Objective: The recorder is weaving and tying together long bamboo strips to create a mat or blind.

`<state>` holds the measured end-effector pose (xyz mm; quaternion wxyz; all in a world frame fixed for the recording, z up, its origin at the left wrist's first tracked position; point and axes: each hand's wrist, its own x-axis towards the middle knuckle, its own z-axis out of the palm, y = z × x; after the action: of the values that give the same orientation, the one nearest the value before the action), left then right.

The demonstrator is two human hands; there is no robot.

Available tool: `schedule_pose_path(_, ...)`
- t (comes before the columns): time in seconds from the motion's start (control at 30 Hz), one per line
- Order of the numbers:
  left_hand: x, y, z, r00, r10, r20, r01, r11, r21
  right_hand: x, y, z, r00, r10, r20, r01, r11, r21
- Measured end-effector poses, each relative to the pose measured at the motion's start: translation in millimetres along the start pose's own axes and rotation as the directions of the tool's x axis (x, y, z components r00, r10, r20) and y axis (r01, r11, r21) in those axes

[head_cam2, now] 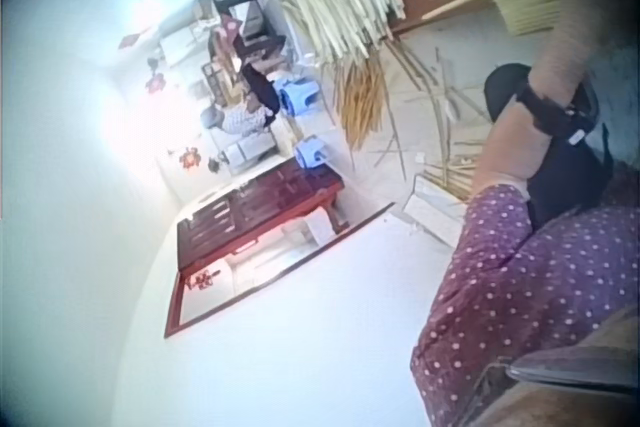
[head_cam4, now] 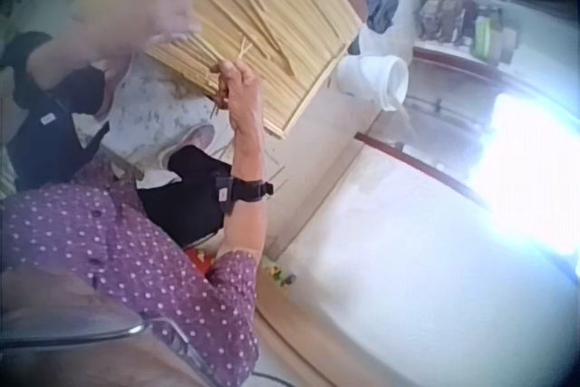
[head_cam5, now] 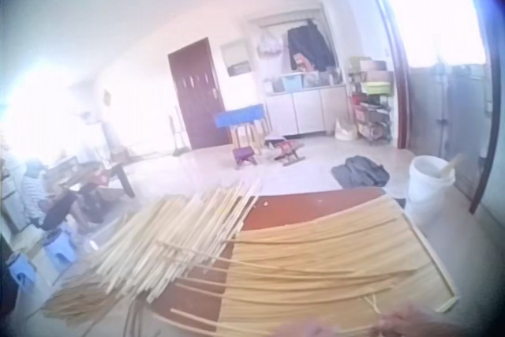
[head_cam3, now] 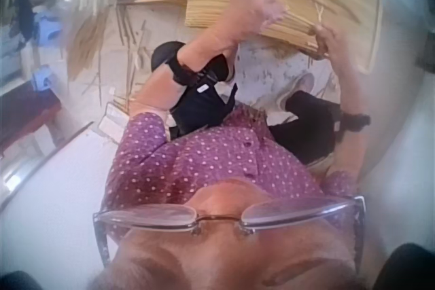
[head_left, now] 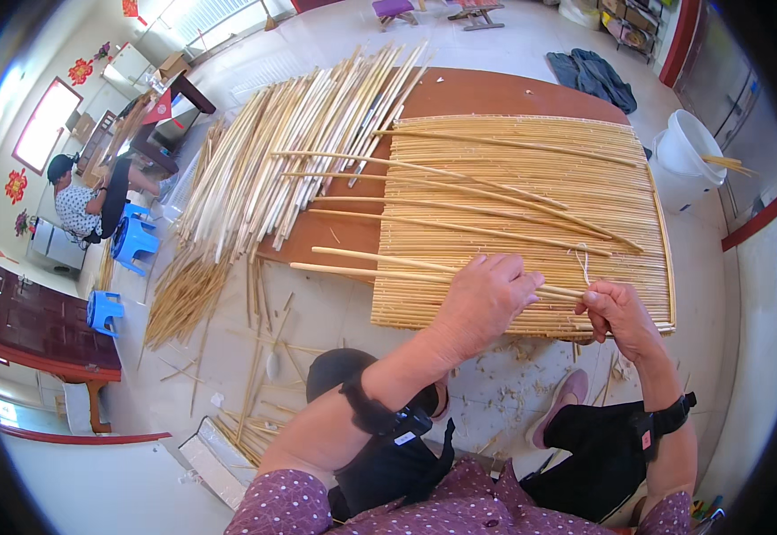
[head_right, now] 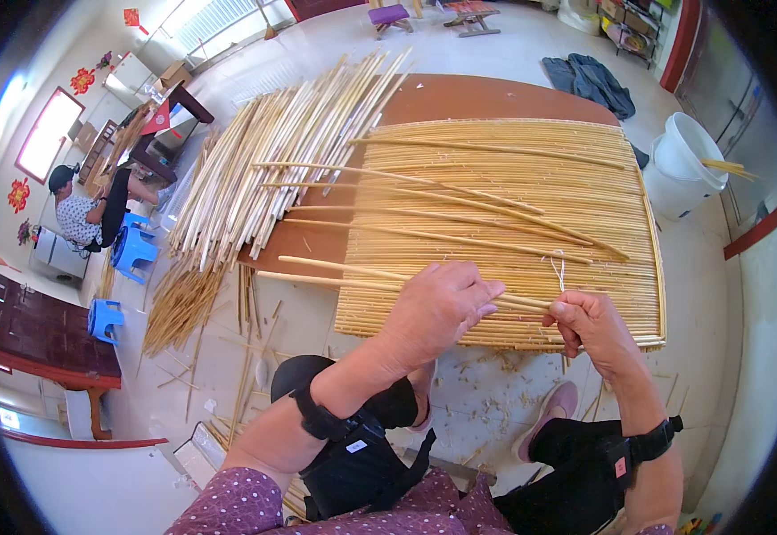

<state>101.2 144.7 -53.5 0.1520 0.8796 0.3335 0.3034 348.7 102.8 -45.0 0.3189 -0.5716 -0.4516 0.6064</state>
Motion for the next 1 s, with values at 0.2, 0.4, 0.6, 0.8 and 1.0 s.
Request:
schedule_pose_path(0.2, -1, -1, -2, 1.000, -0.018, -0.009, 0.018, 1.000, 0.007, -1, 0, -10, 1.000, 0.022, -0.022, -0.022, 0.999, 0.026)
schedule_pose_path(0.4, 1, 3, -5, 0.999, -0.018, -0.043, 0.019, 1.000, 0.009, -8, 1, -29, 0.995, -0.002, -0.102, 0.007, 0.999, 0.053)
schedule_pose_path(0.6, -2, -1, -6, 0.998, -0.031, -0.060, 0.033, 0.999, 0.024, -1, 14, -46, 0.991, -0.041, -0.128, 0.055, 0.992, 0.111)
schedule_pose_path(0.8, -1, 1, -14, 0.996, -0.063, -0.056, 0.066, 0.997, 0.049, -4, 11, -56, 0.985, -0.052, -0.162, 0.073, 0.989, 0.127)
schedule_pose_path(1.0, 9, 13, -27, 0.928, 0.091, -0.361, -0.088, 0.996, 0.024, -2, 12, -61, 0.972, -0.007, -0.236, 0.068, 0.965, 0.252)
